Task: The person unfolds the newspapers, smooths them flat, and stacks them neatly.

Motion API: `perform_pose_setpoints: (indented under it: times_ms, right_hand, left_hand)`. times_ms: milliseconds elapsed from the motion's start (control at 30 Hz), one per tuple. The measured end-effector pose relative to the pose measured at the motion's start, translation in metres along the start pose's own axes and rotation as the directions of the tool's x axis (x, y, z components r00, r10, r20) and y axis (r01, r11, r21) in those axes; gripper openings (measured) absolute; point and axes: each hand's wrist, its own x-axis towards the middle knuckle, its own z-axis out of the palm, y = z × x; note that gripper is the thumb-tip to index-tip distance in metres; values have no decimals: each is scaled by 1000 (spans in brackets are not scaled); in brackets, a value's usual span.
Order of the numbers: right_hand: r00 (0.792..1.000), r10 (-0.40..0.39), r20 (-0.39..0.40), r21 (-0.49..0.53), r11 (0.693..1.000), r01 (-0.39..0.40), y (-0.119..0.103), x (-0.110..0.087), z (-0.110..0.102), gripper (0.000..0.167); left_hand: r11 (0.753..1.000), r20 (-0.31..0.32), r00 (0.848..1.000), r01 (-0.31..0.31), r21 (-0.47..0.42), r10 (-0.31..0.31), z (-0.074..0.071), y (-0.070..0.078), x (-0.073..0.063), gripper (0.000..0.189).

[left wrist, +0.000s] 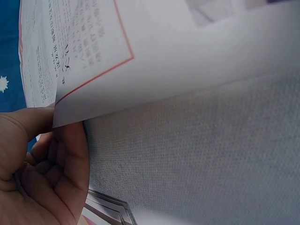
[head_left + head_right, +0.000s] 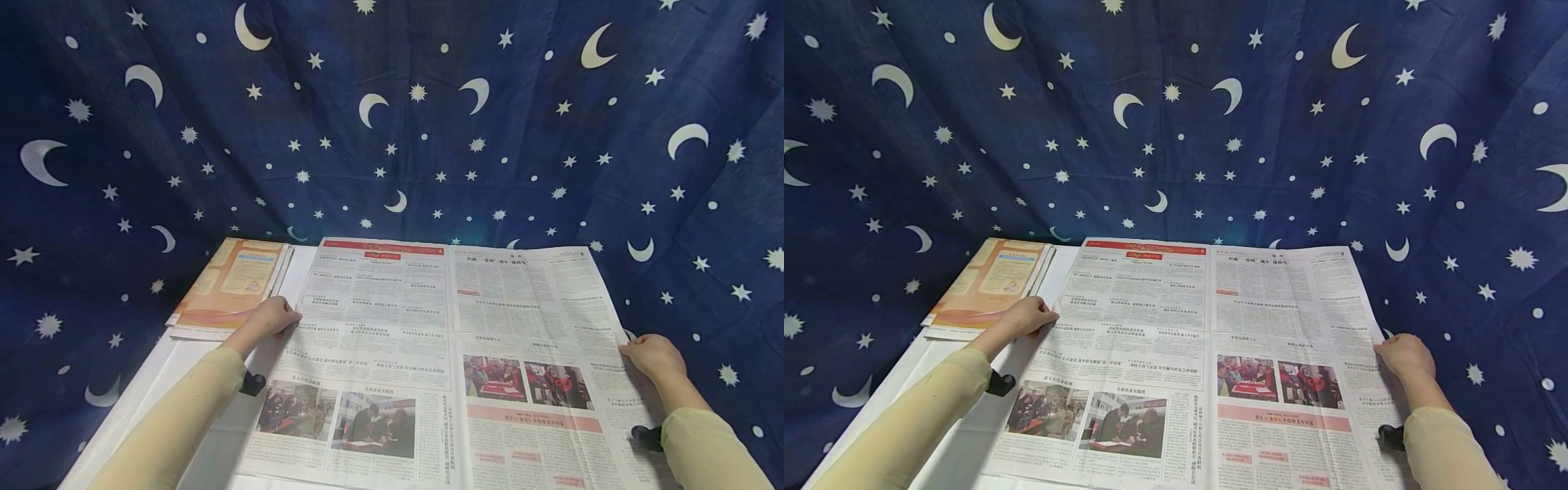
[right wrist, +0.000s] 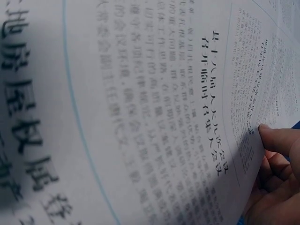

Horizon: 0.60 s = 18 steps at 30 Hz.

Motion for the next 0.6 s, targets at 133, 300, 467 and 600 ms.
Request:
perform_pose_setpoints:
  times_ms: [133, 300, 467, 600]
  right_hand:
    - [1000, 6, -1, -1, 1000, -6, 1, 2, 0, 26]
    - [1000, 12, -1, -2, 1000, -12, 0, 2, 0, 26]
    - [1000, -17, -6, -24, 1000, 17, 0, 3, -1, 25]
    - [997, -69, -16, -77, 995, 67, -1, 2, -1, 27]
  left_hand:
    - [1000, -6, 1000, -1, 8, 1, 1, 1, -1, 23]
    - [1000, -9, 1000, -14, 20, 14, 1, 1, -1, 22]
    - [1000, -14, 1000, -7, 15, 7, 1, 0, -1, 22]
    - [999, -38, 999, -13, 38, 14, 0, 0, -3, 21]
